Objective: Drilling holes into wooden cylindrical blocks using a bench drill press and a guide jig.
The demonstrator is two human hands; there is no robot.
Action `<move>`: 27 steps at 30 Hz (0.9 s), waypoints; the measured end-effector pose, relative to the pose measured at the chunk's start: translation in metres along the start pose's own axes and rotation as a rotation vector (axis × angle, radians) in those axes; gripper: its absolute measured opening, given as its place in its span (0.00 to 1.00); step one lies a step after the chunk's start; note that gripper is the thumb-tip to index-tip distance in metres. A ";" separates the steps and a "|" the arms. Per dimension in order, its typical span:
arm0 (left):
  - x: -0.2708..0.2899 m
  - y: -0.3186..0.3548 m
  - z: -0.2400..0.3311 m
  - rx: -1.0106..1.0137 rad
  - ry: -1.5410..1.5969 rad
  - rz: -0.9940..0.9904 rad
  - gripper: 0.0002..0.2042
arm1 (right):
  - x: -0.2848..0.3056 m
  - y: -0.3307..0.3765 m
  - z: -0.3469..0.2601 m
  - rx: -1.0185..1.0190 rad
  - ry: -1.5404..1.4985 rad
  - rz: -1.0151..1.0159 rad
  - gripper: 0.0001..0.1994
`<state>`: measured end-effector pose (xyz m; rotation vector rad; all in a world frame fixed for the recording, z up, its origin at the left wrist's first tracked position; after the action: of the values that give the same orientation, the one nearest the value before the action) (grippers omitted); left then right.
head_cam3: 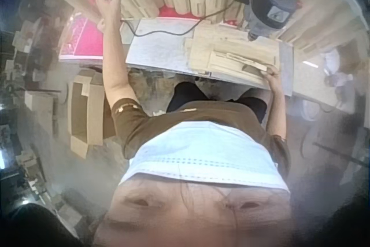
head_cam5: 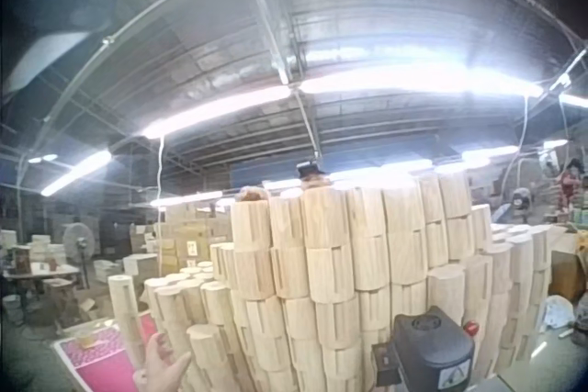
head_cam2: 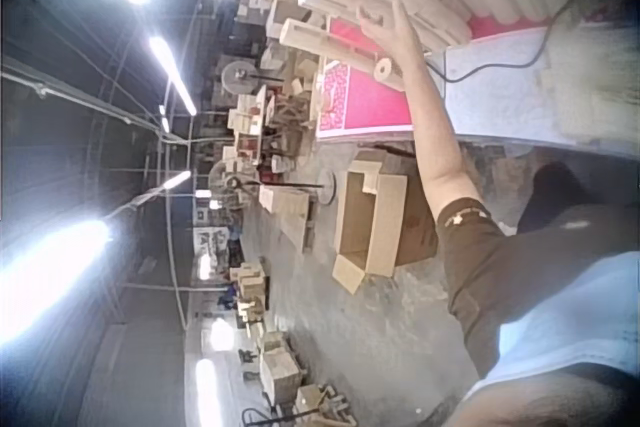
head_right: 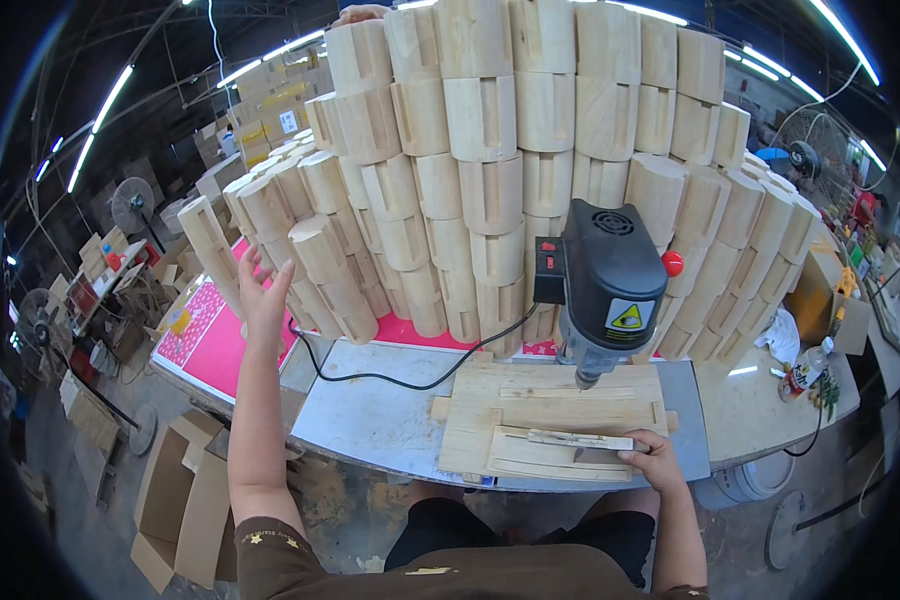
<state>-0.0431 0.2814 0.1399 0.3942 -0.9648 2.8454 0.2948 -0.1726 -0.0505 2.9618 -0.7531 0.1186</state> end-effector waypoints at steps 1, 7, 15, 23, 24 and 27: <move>-0.004 -0.006 0.014 -0.024 0.014 -0.009 0.34 | 0.000 0.000 0.000 0.010 0.012 -0.007 0.13; -0.040 -0.083 0.101 -0.205 0.088 -0.116 0.35 | 0.000 -0.001 0.002 0.039 0.001 -0.026 0.13; -0.092 -0.175 0.165 -0.087 0.087 -0.060 0.47 | -0.003 -0.001 -0.002 0.108 -0.006 -0.050 0.11; -0.114 -0.199 0.150 -0.023 0.235 -0.206 0.41 | -0.002 -0.002 0.001 0.087 -0.050 -0.075 0.12; -0.115 -0.200 0.148 -0.065 0.257 -0.171 0.37 | -0.002 -0.002 0.001 0.085 -0.053 -0.074 0.12; -0.115 -0.204 0.143 -0.149 0.261 -0.089 0.32 | -0.002 -0.003 0.000 0.096 -0.029 -0.093 0.12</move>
<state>0.1355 0.3531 0.3351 0.0473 -1.0660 2.6385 0.2943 -0.1694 -0.0509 3.0900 -0.6294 0.1086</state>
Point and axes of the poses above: each hand's wrist, its own y-axis away from the middle knuckle, its own x-axis out of the back of the hand, z = x × y, the point moved 2 cm from there along -y, towards the middle knuckle, and after that the axes turned 11 degrees about -z, right-handed, at the moved point
